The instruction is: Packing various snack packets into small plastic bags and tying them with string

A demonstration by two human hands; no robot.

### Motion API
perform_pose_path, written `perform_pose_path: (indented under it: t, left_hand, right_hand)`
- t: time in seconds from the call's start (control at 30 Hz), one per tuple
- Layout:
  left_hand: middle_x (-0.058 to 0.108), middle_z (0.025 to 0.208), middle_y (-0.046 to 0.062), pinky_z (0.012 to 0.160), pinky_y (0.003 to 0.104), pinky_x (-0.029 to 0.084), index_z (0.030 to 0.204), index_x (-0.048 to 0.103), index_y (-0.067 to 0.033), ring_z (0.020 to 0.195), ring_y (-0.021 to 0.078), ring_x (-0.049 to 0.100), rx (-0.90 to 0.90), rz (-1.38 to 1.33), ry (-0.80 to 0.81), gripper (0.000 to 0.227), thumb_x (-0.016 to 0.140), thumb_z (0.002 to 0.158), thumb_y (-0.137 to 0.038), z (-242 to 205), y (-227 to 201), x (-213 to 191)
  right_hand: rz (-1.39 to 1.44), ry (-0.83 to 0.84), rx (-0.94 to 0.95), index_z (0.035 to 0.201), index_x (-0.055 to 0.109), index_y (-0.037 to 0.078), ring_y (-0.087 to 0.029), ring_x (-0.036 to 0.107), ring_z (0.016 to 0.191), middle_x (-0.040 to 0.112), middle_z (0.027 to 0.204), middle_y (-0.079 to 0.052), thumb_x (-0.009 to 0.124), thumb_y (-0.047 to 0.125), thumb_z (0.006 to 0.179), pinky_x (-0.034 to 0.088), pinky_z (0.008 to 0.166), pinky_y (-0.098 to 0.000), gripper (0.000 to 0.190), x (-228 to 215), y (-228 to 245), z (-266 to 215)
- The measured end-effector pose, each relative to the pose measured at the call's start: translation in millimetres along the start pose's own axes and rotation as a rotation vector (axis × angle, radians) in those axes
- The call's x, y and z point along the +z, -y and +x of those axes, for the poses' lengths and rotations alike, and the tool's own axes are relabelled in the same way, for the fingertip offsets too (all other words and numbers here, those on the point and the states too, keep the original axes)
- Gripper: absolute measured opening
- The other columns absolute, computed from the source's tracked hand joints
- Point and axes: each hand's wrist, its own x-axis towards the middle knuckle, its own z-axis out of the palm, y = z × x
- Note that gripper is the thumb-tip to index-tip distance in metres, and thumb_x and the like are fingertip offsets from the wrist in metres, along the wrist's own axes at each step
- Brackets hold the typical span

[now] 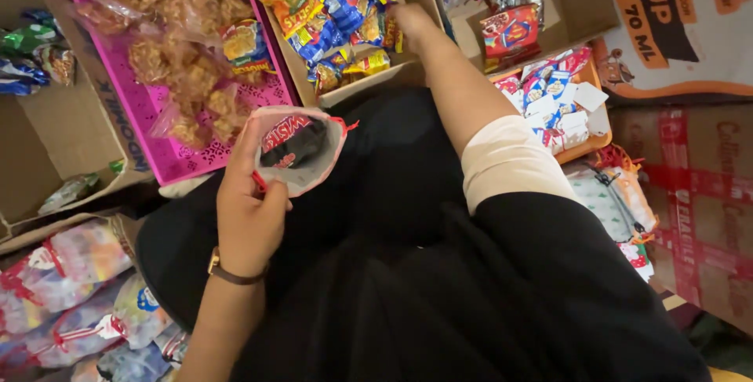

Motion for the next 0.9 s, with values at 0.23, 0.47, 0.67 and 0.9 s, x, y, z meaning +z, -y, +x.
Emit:
perform_pose_path:
  t: [0.23, 0.47, 0.67, 0.9]
  left_hand:
    - [0.038, 0.164, 0.019, 0.13, 0.044, 0.022, 0.157, 0.036, -0.0014, 0.156, 0.0322, 0.031, -0.004, 0.014, 0.071, 0.082, 0.043, 0.076, 0.005, 15, 15, 7]
    - [0.039, 0.164, 0.018, 0.13, 0.042, 0.021, 0.157, 0.037, -0.0011, 0.156, 0.032, 0.032, -0.003, -0.005, 0.065, 0.083, 0.044, 0.074, 0.006, 14, 23, 9]
    - [0.04, 0.163, 0.018, 0.126, 0.04, 0.025, 0.154, 0.043, -0.0048, 0.155, 0.0306, 0.033, -0.045, -0.008, 0.092, 0.079, 0.042, 0.076, 0.004, 11, -1, 1]
    - [0.036, 0.166, 0.017, 0.085, 0.026, 0.053, 0.156, 0.041, -0.0078, 0.143, 0.0238, 0.046, -0.029, -0.061, 0.08, 0.078, 0.042, 0.079, 0.007, -9, -16, 1]
  right_hand:
    - [-0.354, 0.073, -0.141, 0.11, 0.076, 0.009, -0.019, 0.075, 0.094, 0.079, 0.106, -0.004, 0.086, 0.015, 0.07, 0.059, 0.083, -0.0339, 0.042, -15, -28, 20]
    - [-0.025, 0.077, -0.054, 0.103, 0.062, -0.005, -0.032, 0.078, 0.082, 0.075, 0.091, -0.017, 0.068, 0.001, 0.068, 0.064, 0.071, -0.0417, 0.036, -5, -5, -14]
    - [-0.482, 0.152, -0.208, 0.108, 0.06, 0.013, -0.013, 0.055, 0.115, 0.048, 0.12, 0.001, 0.085, 0.01, 0.077, 0.063, 0.082, -0.0181, 0.04, -36, 10, -54]
    - [0.29, 0.31, -0.072, 0.123, 0.053, 0.01, -0.035, 0.069, 0.118, 0.066, 0.128, -0.019, 0.067, -0.001, 0.085, 0.07, 0.083, -0.0465, 0.043, -52, 13, -123]
